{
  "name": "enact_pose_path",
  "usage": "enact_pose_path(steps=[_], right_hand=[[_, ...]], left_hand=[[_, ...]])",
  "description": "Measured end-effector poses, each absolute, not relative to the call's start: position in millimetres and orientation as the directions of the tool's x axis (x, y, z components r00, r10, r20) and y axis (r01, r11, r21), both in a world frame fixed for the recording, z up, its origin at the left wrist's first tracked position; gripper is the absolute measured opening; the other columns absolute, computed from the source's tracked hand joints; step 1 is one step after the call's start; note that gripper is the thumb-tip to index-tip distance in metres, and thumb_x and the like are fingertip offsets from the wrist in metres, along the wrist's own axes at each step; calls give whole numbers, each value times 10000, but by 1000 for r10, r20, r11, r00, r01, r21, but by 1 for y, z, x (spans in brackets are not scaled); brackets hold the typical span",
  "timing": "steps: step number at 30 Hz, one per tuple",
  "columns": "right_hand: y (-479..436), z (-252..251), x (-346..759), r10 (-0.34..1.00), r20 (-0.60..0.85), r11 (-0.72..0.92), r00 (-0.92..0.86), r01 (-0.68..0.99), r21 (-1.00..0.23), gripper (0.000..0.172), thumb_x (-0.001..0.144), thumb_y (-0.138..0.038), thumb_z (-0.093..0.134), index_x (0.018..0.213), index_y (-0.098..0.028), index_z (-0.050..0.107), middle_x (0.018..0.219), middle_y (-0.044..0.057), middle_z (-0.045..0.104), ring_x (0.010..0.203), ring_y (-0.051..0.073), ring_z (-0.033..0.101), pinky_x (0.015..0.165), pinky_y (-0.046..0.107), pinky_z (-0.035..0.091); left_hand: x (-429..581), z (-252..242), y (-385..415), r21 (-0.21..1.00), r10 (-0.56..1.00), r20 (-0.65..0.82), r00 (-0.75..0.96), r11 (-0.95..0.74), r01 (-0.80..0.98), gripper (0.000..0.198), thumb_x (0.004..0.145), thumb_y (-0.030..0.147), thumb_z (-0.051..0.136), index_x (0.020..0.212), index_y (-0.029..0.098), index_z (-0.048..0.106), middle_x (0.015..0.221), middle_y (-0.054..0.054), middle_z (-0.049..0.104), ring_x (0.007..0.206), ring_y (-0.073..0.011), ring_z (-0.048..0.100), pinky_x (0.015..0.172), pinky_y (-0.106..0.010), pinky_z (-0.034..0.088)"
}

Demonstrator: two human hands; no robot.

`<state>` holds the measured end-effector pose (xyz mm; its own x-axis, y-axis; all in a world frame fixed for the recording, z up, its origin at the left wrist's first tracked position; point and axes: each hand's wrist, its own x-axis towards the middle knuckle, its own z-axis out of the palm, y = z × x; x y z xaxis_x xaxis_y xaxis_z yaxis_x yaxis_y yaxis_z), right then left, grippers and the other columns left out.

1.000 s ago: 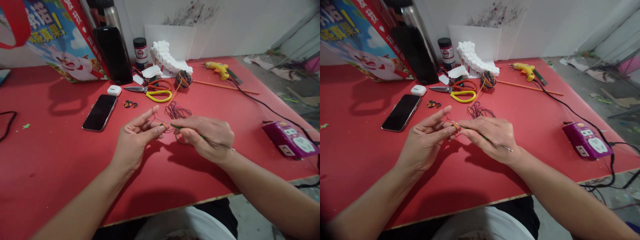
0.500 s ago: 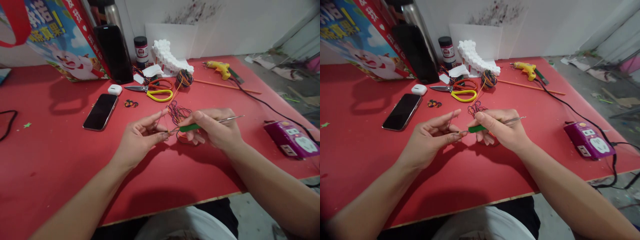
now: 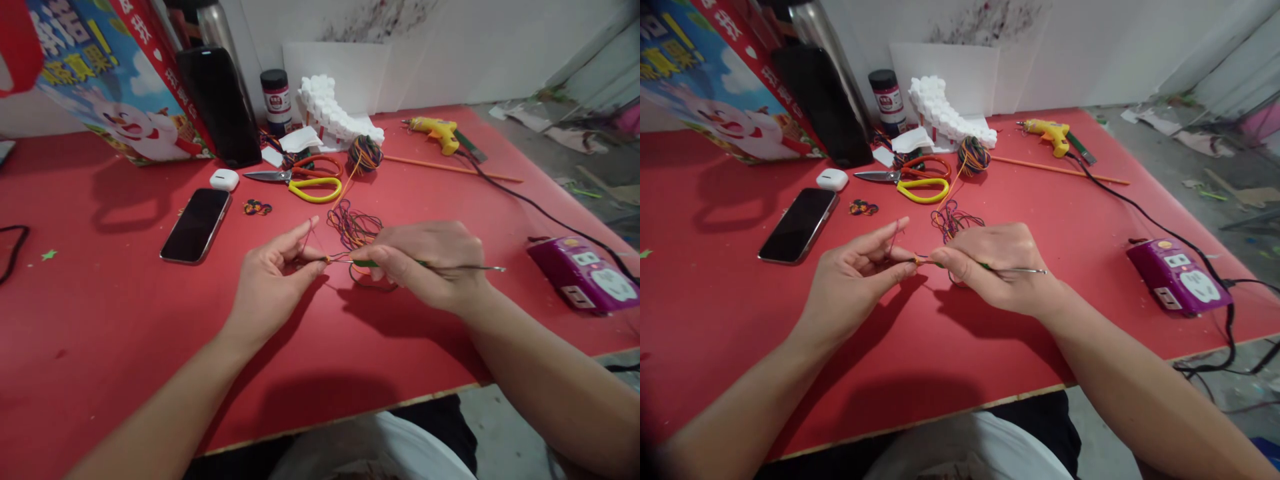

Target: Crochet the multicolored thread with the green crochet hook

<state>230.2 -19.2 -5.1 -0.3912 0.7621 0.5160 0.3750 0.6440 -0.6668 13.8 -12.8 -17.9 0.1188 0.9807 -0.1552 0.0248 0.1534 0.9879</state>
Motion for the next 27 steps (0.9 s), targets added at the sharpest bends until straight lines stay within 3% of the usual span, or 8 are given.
enact_pose_path(steps=[7,13,17,22,27], right_hand=[[-23,-14,227,648,615,760,-449,420,-496,227,1069,-255,582,1069,-258,809,788,55,816,710,186,769,650,296,595],[-22,-28,217,471,699,833,-538,531,-153,301,1107,-388,528,1232,-185,712,905,77,799,799,173,754,716,271,597],[-26,-36,206,391,695,820,-604,572,35,292,1088,-234,536,1327,-93,625,880,85,754,726,191,692,633,297,552],[-33,-41,195,462,695,740,-551,672,40,298,1062,-201,568,1328,-70,601,912,112,751,733,208,684,619,311,525],[-35,-41,192,549,680,724,-486,682,-98,246,1090,-204,505,1301,-103,581,885,91,757,697,191,690,608,290,529]], left_hand=[[12,-17,-8,925,946,-302,118,321,-202,816,590,159,980,1364,139,723,774,-3,795,715,-143,729,747,-270,615],[12,-14,-8,745,874,-438,209,484,-459,527,646,35,896,1139,192,798,736,15,769,677,-109,718,733,-216,602],[14,-14,-12,750,898,-413,153,430,-503,511,670,56,884,1149,215,805,788,-1,801,702,-101,709,726,-203,581],[19,-16,-16,893,971,-234,37,230,-387,629,624,142,955,1226,249,805,782,32,790,744,-115,709,783,-231,586],[19,-18,-15,929,984,-174,35,176,-325,595,628,149,965,1192,286,832,803,32,804,774,-122,711,825,-256,607]])
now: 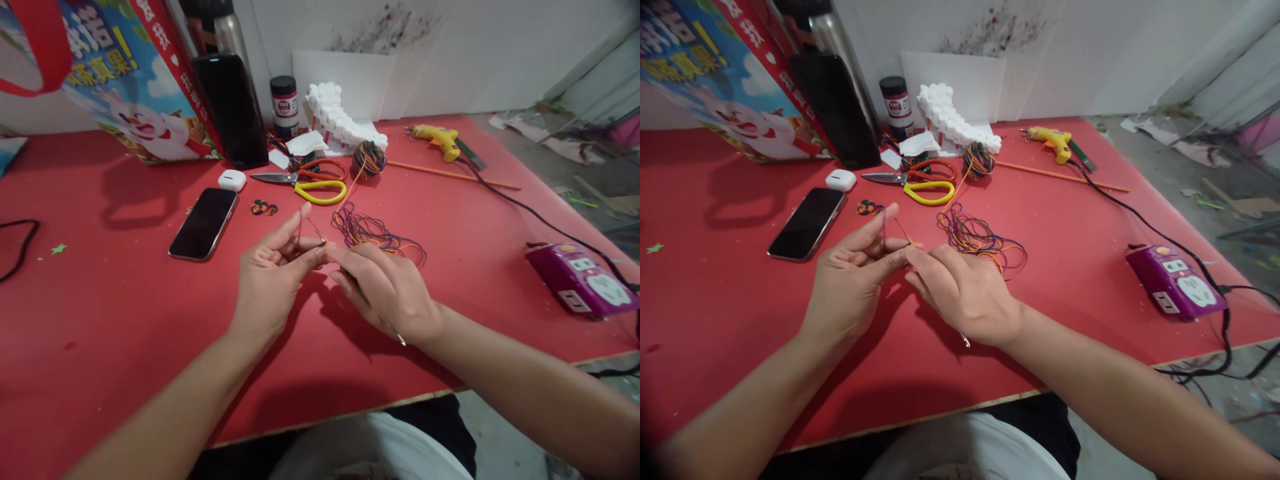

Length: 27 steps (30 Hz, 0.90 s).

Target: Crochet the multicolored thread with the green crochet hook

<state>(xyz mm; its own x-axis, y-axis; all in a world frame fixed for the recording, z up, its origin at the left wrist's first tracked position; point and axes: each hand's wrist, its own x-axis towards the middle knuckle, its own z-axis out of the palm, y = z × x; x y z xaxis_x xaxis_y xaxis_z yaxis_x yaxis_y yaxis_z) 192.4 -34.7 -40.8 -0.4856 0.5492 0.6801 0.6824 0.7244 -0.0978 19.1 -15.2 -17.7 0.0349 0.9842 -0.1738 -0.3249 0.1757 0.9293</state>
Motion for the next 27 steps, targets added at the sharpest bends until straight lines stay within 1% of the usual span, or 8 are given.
enact_pose_path(steps=[3,6,10,12,15,19,24,27], right_hand=[[-34,-39,194,572,679,727,-461,669,-158,237,1103,-211,478,1297,-119,578,902,87,767,719,182,716,612,273,540],[-34,-39,195,579,685,718,-443,675,-170,232,1112,-223,466,1289,-121,576,907,85,776,726,177,727,613,269,552],[-33,-42,194,501,720,748,-480,658,-82,238,1112,-206,451,1317,-136,551,908,79,777,732,180,726,649,282,576],[-33,-43,192,460,739,741,-492,671,-15,247,1090,-183,496,1320,-108,548,907,95,776,740,197,727,658,303,575],[-36,-43,187,492,731,694,-473,720,0,249,1074,-178,539,1305,-90,561,891,103,774,718,201,720,623,307,541],[-37,-40,186,588,687,683,-427,717,-138,205,1088,-194,520,1263,-117,592,882,95,782,705,191,727,593,292,512],[-36,-36,191,651,677,720,-343,562,-408,217,1086,-185,524,1269,-155,639,993,90,808,840,174,757,725,274,571],[-36,-35,193,719,633,681,-288,474,-558,221,1082,-191,544,1257,-159,675,988,80,806,821,155,752,758,271,578]], left_hand=[[18,-20,-13,935,989,-145,29,147,-324,602,631,173,969,1207,277,828,790,27,803,747,-124,700,789,-264,615],[18,-22,-12,924,991,-133,31,136,-357,614,609,178,982,1198,264,831,770,27,798,727,-117,702,753,-243,610],[18,-19,-13,870,970,-219,106,243,-429,643,581,156,993,1197,241,828,738,23,794,696,-103,718,727,-204,598],[19,-17,-14,842,958,-259,122,286,-457,648,579,155,994,1200,239,826,738,17,801,673,-97,716,703,-193,593],[21,-17,-16,843,965,-249,82,258,-472,627,572,153,999,1170,245,837,745,14,811,671,-95,716,700,-189,597],[19,-21,-13,901,985,-162,55,170,-400,584,608,177,994,1166,263,842,764,13,816,706,-114,732,702,-207,617],[15,-24,-9,926,990,-132,59,144,-349,582,617,180,988,1170,289,842,761,23,803,699,-99,708,713,-207,625],[13,-24,-6,935,992,-123,39,130,-331,588,609,165,982,1167,288,844,746,25,786,709,-98,703,739,-213,628]])
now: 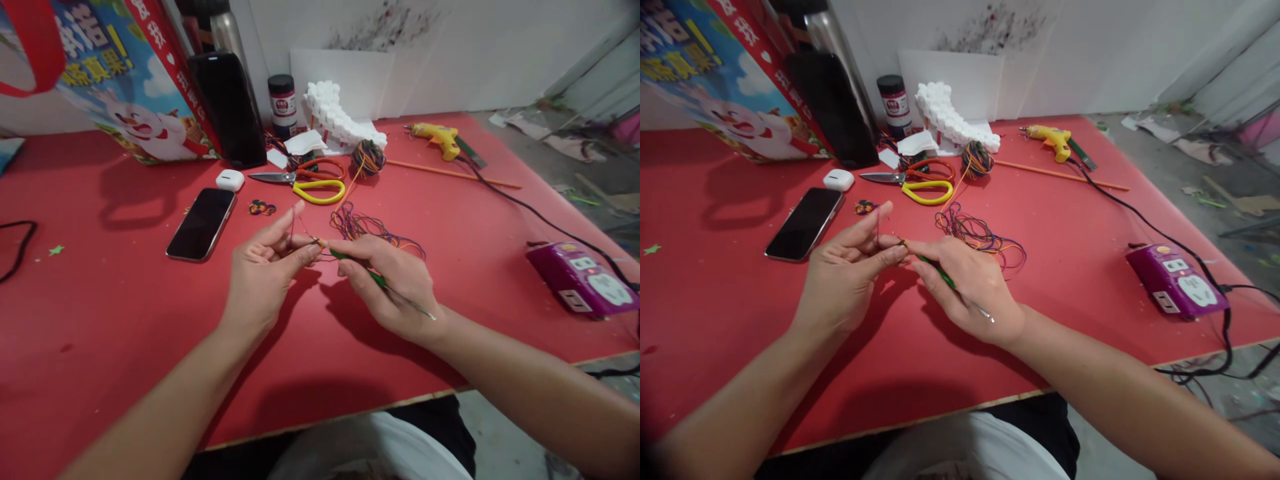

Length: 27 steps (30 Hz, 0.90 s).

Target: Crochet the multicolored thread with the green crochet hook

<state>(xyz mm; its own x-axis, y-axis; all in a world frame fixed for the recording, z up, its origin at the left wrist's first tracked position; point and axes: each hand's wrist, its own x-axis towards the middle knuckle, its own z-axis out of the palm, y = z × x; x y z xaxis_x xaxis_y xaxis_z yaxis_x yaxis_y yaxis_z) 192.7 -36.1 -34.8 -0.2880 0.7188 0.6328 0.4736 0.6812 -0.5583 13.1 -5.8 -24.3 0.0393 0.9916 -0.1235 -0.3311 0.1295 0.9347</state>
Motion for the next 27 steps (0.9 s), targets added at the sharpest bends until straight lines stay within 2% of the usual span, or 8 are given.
enact_pose_path(steps=[5,10,13,18,22,27], right_hand=[[-32,-36,198,836,507,549,-210,301,-780,214,1072,-231,582,1213,-187,737,886,33,773,579,97,628,626,269,536],[-23,-28,208,920,333,367,-206,159,-917,189,1023,-239,645,1128,-164,783,642,-29,652,505,92,568,507,245,472],[-19,-20,216,949,253,283,-186,155,-947,149,982,-213,675,1025,-158,807,567,-44,619,463,83,538,471,231,452],[-11,-13,228,962,169,204,-216,153,-967,177,970,-294,712,937,-153,814,617,-1,684,464,82,521,448,227,440],[-5,-12,237,952,81,122,-296,125,-985,208,940,-363,760,897,-167,817,611,0,672,472,85,509,434,231,407],[1,-13,244,931,31,33,-364,0,-999,251,896,-433,818,886,-184,841,593,0,665,445,82,482,388,237,325]], left_hand=[[9,-24,-3,948,996,-92,-4,87,-307,560,612,114,963,1124,312,855,723,43,755,707,-96,690,751,-230,634],[8,-23,-2,963,993,-111,30,115,-243,588,622,140,971,1174,293,839,750,29,777,746,-114,712,763,-245,632],[7,-22,-2,967,986,-153,72,164,-194,645,621,178,981,1238,270,814,773,15,795,746,-122,710,740,-251,626],[7,-20,-3,972,977,-185,107,198,-124,702,624,226,980,1298,236,784,794,-6,811,754,-146,719,748,-288,628],[7,-21,-4,977,968,-192,161,204,-66,629,649,192,956,1258,236,806,777,0,803,717,-133,710,760,-284,620],[7,-21,-6,980,961,-167,220,185,-65,523,675,129,931,1168,282,846,763,14,784,716,-123,710,772,-261,616]])
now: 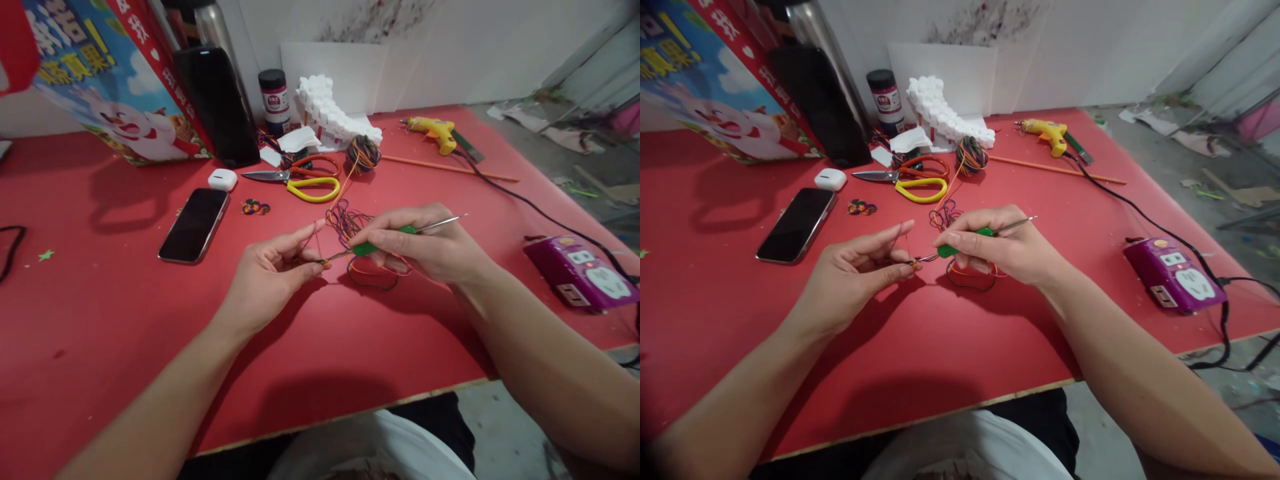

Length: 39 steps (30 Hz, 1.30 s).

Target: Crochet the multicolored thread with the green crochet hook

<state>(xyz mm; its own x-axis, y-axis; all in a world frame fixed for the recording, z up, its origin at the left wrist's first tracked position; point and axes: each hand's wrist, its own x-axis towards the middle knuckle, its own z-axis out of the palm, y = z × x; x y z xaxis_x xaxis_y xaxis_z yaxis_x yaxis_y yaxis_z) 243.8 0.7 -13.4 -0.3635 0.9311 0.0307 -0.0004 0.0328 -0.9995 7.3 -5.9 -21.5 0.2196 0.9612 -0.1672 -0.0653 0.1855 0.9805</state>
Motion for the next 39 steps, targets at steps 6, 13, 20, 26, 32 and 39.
enact_pose_path(steps=[6,13,20,26,32,39], right_hand=[[-1,-13,241,923,-29,-67,-385,-87,-994,283,851,-468,855,840,-185,848,575,12,686,410,74,462,363,227,299],[-9,-20,227,917,3,-110,-398,-260,-959,271,880,-417,850,975,-164,834,672,29,739,461,107,585,425,253,453],[-19,-29,203,984,43,-31,-172,-405,-914,285,894,-463,825,1024,-210,802,723,-13,719,464,80,555,455,242,467],[-20,-32,195,985,49,-27,-164,-431,-902,241,918,-445,804,1020,-226,806,735,-23,705,479,70,553,470,232,471],[-19,-30,197,983,37,-34,-180,-377,-925,280,920,-470,795,1030,-213,778,728,-27,689,471,74,546,456,237,444],[-16,-28,199,978,18,-77,-209,-440,-895,271,878,-440,844,984,-195,802,723,-16,711,474,74,566,456,226,447]], left_hand=[[6,-19,-5,969,948,-179,262,216,-120,473,686,145,933,1137,265,856,763,-6,777,732,-136,709,741,-267,624],[8,-19,-6,893,936,-251,246,322,-314,479,627,132,971,1070,286,873,725,11,772,694,-141,738,734,-267,625],[16,-14,-9,837,954,-263,142,299,-458,447,612,74,946,1013,256,870,735,18,796,703,-127,744,719,-234,601],[16,-15,-11,860,967,-237,99,256,-441,470,629,84,933,1062,250,859,765,18,804,736,-132,747,763,-250,597],[15,-19,-10,891,979,-191,67,201,-408,521,637,116,941,1134,237,843,768,-2,813,739,-136,742,775,-262,600],[15,-20,-9,892,985,-162,55,170,-419,491,647,115,940,1109,254,849,753,20,789,747,-115,727,785,-247,598]])
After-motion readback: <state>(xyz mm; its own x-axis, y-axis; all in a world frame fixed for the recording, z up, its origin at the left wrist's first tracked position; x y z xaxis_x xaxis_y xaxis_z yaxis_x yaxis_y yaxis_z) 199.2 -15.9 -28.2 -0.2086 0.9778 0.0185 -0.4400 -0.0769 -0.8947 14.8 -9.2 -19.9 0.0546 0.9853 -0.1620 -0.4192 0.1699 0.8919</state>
